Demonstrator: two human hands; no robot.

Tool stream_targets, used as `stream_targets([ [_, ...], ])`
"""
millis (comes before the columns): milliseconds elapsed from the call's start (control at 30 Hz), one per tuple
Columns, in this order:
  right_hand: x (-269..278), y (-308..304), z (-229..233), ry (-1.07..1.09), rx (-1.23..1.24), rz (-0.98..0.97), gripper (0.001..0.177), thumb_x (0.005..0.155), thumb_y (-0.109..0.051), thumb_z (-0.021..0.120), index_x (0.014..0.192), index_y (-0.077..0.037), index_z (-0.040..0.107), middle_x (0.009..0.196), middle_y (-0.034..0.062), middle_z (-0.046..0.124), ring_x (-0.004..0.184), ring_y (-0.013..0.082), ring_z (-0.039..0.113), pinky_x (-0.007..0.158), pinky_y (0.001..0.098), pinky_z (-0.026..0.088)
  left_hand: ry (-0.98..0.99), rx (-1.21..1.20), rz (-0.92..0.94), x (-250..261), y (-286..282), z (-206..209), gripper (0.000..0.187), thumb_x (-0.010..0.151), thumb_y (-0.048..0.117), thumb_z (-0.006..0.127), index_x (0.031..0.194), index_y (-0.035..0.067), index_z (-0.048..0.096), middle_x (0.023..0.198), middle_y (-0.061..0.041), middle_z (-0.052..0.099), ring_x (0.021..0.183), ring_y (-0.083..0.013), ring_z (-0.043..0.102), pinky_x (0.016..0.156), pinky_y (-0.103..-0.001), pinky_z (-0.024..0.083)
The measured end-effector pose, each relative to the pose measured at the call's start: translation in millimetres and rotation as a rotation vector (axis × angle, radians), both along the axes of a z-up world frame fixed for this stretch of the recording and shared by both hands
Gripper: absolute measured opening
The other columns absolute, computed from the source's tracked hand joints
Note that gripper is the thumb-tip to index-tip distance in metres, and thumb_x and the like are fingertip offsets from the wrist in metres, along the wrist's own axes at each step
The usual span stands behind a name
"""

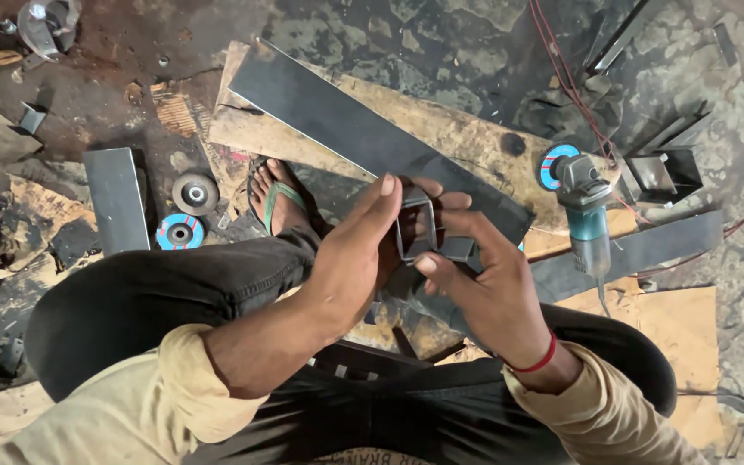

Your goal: The person sits on the floor and repeatedly handles two small hollow metal pieces, rotating them in both hands to view different sides and edges. The person aligns the pieces together and apart multiple times, inspecting the fit and surfaces without using any tools.

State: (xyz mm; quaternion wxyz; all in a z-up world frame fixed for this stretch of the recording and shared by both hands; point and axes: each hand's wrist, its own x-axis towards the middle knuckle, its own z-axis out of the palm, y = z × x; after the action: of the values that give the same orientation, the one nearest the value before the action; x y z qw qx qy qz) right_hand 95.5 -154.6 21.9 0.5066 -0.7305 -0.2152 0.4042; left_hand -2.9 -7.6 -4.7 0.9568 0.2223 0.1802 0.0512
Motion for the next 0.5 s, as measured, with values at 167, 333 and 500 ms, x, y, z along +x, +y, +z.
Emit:
stream_targets([
  [167,-4.1,2.6,3.2,-0.006,-0.068,-0.019,0.037,0.093,-0.009,0.074,0.129,-0.003,0.064,0.109,0.0037,0.071,0.081,0.0068,0.065,0.068,0.0247,0.058,0.024,0.019,0.044,-1.1,-6.6,-5.5,0.049,0.111,0.045,0.035,0.133,0.003,0.049,0.132,-0.020,0.065,0.091,-0.0231,0.066,0.071,-0.038,0.056],
  [333,-10.7,4.2,3.6,0.017,-0.038,-0.059,0.037,0.091,-0.010,0.074,0.126,-0.003,0.063,0.114,0.0034,0.068,0.086,0.0069,0.065,0.067,0.0265,0.060,0.078,0.063,0.116,-1.3,-11.4,-14.3,0.053,0.111,0.046,0.036,0.134,0.001,0.051,0.113,-0.016,0.065,0.093,-0.0237,0.065,0.068,-0.039,0.055],
  [500,-1.6,-5.5,-7.6,-0.142,0.005,-0.149,0.038,0.096,-0.011,0.070,0.129,0.001,0.055,0.112,0.0077,0.061,0.089,0.0141,0.065,0.065,0.0296,0.058,0.070,0.126,0.252,-1.1,-1.7,-9.6,0.051,0.114,0.043,0.037,0.139,0.001,0.051,0.108,-0.015,0.063,0.111,-0.0260,0.067,0.098,-0.041,0.057],
])
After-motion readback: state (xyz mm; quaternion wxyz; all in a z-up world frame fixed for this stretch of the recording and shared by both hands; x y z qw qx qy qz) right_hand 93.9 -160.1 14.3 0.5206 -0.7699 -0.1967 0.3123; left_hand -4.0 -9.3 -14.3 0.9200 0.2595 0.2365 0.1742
